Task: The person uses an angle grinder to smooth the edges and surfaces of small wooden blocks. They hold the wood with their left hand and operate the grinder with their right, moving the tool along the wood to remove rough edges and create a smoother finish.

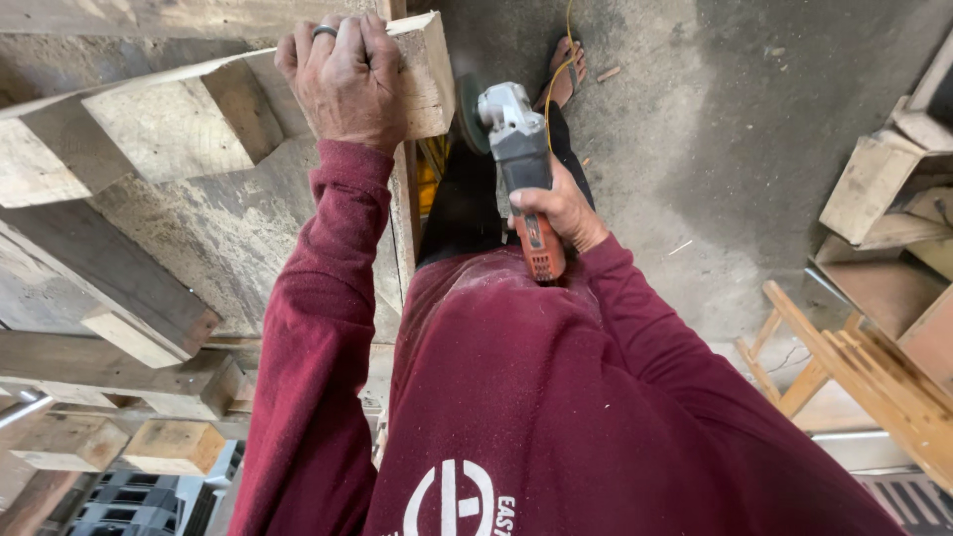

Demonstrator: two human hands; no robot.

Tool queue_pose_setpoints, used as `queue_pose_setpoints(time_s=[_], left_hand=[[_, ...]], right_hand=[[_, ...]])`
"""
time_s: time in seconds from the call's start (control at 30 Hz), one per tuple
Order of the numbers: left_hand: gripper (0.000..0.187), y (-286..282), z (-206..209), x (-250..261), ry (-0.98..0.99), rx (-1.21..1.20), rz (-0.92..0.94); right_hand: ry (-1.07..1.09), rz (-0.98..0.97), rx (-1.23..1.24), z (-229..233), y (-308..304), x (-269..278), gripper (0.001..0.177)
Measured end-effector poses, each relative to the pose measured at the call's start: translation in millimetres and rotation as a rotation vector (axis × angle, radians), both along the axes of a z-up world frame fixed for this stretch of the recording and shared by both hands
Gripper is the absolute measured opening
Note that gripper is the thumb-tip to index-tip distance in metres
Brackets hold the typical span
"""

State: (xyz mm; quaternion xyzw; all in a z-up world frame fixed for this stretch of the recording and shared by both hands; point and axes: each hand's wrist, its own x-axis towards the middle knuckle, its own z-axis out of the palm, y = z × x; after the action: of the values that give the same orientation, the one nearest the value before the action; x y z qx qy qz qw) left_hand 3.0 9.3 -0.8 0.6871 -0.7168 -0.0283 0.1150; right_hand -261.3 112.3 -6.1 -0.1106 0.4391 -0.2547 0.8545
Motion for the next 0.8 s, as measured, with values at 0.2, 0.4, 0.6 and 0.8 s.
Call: queue_pose_setpoints(time_s=[0.2,0.4,0.6,0.8], left_hand=[[0.016,-2.5,-26.4,14.7,0.185,-0.196,0.034],[0.029,16.7,19.5,-2.2,0.629,-0.237,-0.149],[0.081,76.9,86.3,-47.4,0.923,0.093,-0.538],[0.082,66.6,85.1,-76.8,0.934,0.071,-0.164]], right_hand=[[0.078,-0.063,-0.032,-5.8,3.1,-13.2,0.077],[0.203,-0.148,-0.304,62.2,-36.3,-29.6,0.064],[0.192,-0.252,-0.414,92.4,-94.1,3.4,0.048],[0.018,-0.183,-0.415,82.5,-168.2,38.1,0.043]])
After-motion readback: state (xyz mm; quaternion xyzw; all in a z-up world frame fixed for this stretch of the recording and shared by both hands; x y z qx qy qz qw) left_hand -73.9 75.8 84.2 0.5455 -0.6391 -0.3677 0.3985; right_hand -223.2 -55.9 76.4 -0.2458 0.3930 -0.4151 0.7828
